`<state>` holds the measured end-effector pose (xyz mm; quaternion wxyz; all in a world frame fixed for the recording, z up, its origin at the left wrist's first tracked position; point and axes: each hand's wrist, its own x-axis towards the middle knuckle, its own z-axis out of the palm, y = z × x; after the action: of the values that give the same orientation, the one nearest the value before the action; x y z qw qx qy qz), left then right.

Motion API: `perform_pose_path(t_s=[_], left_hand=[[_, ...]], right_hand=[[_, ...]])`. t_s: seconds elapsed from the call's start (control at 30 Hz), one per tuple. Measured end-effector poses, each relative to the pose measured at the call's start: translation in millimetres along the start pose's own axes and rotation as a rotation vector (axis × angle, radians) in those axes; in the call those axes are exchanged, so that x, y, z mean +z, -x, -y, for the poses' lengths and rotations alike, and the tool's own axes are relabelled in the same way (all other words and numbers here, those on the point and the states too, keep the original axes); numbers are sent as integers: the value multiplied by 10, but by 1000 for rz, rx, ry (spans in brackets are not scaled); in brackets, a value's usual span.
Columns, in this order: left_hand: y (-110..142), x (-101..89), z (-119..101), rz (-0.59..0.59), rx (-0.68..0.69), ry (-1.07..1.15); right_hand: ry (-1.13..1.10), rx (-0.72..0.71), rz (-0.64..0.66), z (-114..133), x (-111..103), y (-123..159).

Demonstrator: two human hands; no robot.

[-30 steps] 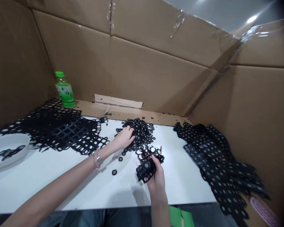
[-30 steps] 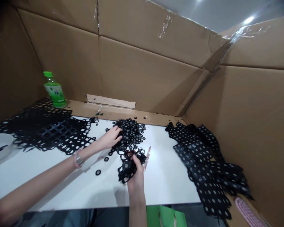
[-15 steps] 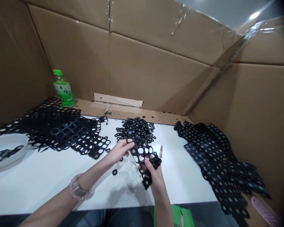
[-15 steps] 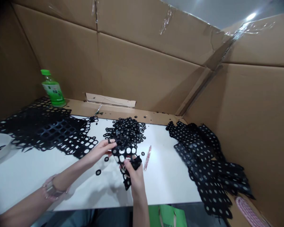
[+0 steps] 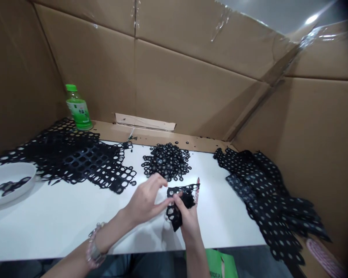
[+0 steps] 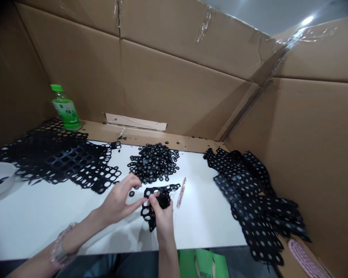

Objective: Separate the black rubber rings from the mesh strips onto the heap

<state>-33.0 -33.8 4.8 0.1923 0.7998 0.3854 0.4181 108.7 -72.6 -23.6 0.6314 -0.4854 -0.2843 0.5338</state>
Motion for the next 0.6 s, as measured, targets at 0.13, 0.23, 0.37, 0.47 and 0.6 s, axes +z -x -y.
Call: perform_pose_path(t_s=[0.13, 0.23, 0.37, 0.47, 0.6], left_hand=[[18, 20, -66, 159, -52, 122], [15, 63, -60, 165, -71, 155], [35, 131, -64, 173, -53, 119], [-55, 77, 28, 96, -156, 101], [-418, -98, 364, -47, -297, 12]], right_hand=[[27, -10, -33, -1, -14, 22], [67, 4, -26, 5, -24, 34], [147, -99, -41, -14, -13, 45], [154, -108, -33, -15, -15, 74], [-32, -18, -36, 26, -45, 103]])
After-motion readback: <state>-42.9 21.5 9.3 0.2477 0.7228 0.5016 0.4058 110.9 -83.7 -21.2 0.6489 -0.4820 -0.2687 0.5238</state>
